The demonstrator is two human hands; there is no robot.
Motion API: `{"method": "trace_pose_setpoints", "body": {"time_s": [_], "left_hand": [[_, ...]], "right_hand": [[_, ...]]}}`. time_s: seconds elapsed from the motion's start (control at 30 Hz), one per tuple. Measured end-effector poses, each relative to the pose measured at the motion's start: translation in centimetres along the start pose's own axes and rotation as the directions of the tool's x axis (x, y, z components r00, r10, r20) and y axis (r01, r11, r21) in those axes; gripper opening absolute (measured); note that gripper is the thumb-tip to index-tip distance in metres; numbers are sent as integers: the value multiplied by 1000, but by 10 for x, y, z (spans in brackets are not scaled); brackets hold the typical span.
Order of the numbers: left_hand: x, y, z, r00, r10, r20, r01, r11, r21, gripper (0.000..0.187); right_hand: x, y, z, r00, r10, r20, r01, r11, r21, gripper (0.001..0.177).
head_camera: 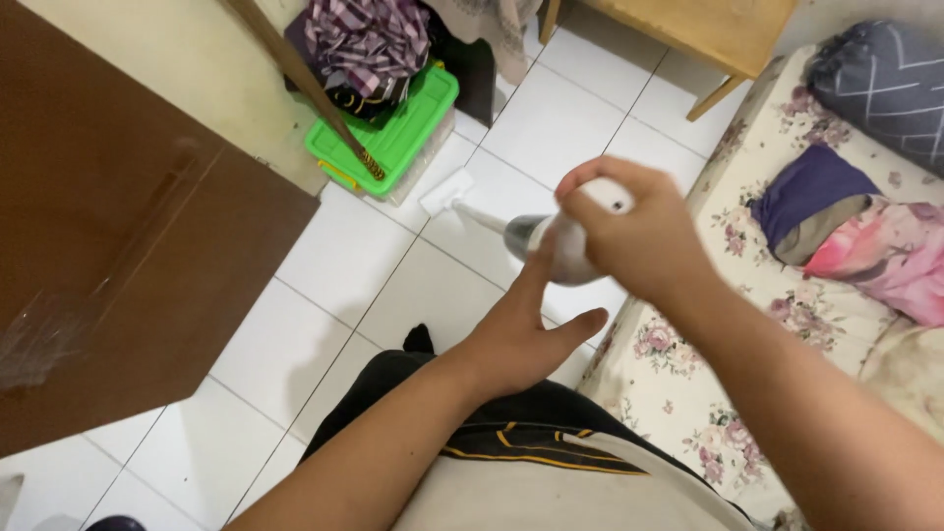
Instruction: Assembling a handheld vacuum cleaner by connecting its main body, filter, and nozzle.
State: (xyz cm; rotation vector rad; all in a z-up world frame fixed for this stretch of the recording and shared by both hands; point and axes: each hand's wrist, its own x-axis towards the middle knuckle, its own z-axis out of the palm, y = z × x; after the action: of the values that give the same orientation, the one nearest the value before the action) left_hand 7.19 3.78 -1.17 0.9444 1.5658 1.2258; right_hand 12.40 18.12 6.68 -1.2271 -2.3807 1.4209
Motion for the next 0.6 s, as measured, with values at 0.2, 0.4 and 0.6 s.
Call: {"method": "trace_pose_setpoints", "body": {"time_s": [0.2,0.4,0.6], "left_hand": [[14,29,-11,933,-288,215,304,951,-45,134],[26,46,-31,887,-346,305,338,938,82,129],[75,10,-38,956,-278,89,271,959,89,119]], "right_hand": [[-31,-13,6,984,-176,2,175,979,-108,21],[-28,-24,-3,1000,19,8,-19,999,-41,19],[16,-28,16,996,73,-56,-68,994,87,16]]}}
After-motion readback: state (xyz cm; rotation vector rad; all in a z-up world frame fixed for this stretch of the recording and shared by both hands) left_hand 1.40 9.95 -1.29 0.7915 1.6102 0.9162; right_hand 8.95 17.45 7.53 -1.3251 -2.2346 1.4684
